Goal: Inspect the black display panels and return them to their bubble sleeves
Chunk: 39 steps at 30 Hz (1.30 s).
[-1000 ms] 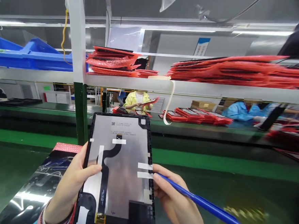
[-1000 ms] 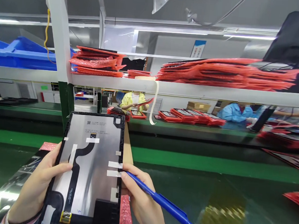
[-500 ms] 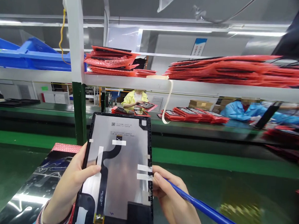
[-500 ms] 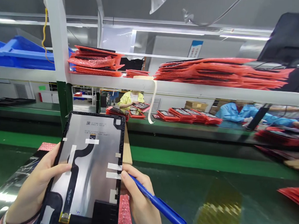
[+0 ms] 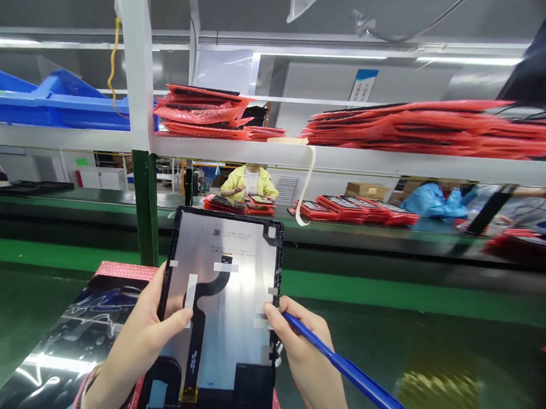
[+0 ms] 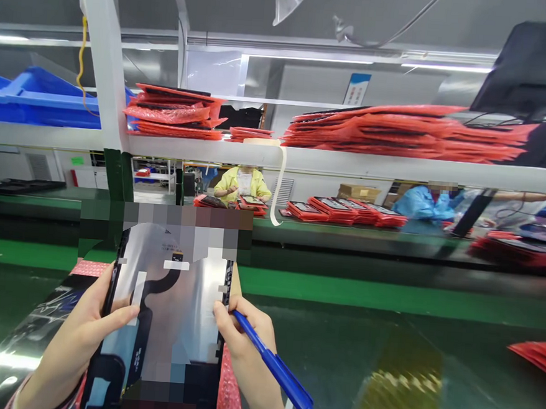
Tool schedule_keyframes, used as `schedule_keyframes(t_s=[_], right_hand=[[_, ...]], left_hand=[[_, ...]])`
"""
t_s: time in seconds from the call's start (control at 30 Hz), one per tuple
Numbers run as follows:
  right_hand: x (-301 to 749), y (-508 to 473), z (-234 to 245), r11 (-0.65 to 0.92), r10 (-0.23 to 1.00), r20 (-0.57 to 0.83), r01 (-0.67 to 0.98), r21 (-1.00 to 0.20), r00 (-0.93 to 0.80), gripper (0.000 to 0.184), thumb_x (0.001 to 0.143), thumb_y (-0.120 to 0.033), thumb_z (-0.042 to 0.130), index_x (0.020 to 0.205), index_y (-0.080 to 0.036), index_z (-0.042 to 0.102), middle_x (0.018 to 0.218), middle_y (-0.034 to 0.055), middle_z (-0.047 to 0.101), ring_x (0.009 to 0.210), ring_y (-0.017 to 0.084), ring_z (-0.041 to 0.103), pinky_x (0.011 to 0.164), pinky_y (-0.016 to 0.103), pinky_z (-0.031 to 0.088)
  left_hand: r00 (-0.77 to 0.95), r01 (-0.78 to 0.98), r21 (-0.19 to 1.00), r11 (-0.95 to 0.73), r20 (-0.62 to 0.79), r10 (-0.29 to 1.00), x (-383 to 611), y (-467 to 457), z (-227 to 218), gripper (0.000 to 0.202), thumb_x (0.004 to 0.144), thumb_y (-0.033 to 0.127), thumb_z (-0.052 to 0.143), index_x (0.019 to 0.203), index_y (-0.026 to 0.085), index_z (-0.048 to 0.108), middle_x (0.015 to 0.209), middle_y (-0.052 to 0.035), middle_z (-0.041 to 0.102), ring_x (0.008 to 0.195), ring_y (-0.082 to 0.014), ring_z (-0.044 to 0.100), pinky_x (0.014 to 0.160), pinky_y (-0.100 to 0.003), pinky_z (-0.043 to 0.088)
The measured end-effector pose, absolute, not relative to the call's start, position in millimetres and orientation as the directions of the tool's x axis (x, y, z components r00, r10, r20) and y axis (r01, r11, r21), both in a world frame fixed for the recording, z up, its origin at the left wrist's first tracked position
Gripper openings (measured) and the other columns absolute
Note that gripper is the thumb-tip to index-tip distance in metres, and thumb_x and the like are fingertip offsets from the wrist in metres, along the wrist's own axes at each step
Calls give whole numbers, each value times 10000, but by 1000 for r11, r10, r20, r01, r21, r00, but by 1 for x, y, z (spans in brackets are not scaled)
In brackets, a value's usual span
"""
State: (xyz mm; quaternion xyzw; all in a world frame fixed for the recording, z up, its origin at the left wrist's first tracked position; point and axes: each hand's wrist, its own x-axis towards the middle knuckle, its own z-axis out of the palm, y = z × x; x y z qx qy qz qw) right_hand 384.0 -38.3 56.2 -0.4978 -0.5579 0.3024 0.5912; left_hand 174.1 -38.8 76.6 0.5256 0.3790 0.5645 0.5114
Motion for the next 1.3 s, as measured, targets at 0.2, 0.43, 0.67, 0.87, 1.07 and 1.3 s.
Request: schedule_keyframes(t_s=[0.2, 0.43, 0.67, 0.87, 1.07, 1.3], right_hand=[[392, -41, 51, 297, 950, 289, -60, -953, 117, 384, 753, -497, 728, 571, -195, 577, 539, -34, 413, 514, 114, 349, 464, 241, 305], [398, -37, 51, 199, 979, 182, -260, -945, 86, 326, 673, -466, 815, 574, -189, 675, 531, -12, 485, 482, 118, 394, 419, 242, 335], [394, -36, 58, 118, 993, 114, -383, -916, 31, 306, 603, -444, 868, 581, -184, 708, 553, 23, 608, 512, 133, 516, 436, 215, 397], [396, -37, 54, 219, 955, 167, -206, -954, 246, 523, 711, -635, 747, 1065, -250, 759, 646, 28, 743, 548, 166, 662, 543, 251, 575], [399, -44, 56, 428, 863, 350, -156, -890, 365, 369, 794, -581, 705, 871, -226, 769, 821, 100, 805, 769, 254, 775, 697, 320, 641], [393, -54, 57, 47, 966, 199, -640, -767, -167, 573, 695, -600, 783, 1170, -285, 719, 1312, 135, 657, 1182, 356, 636, 829, 467, 604]], left_hand=[[58, -269, 955, -126, 147, 987, 177, -37, 80, 795, 709, 216, 764, 1442, 236, 458, 1071, -62, 763, 853, -219, 718, 720, -263, 551], [32, -303, 939, -161, 179, 983, 179, -31, 81, 733, 745, 249, 752, 1430, 244, 492, 1311, -69, 677, 1327, -304, 516, 1073, -375, 438], [63, -369, 915, -164, 201, 978, 182, -30, 82, 522, 772, 233, 738, 1283, 233, 634, 1407, -29, 609, 1367, -267, 472, 1114, -322, 387], [42, -352, 923, -157, 183, 982, 175, -30, 81, 434, 778, 257, 756, 1204, 229, 675, 1161, -34, 749, 1184, -256, 628, 978, -294, 493], [-40, -211, 950, -231, 228, 973, 164, -30, 81, 350, 793, 325, 746, 1125, 216, 719, 994, -22, 772, 906, -199, 697, 765, -239, 535], [168, 233, 785, -573, 548, 819, 173, -30, 75, 260, 876, 203, 609, 1074, 218, 777, 988, -59, 798, 946, -275, 738, 859, -339, 562]])
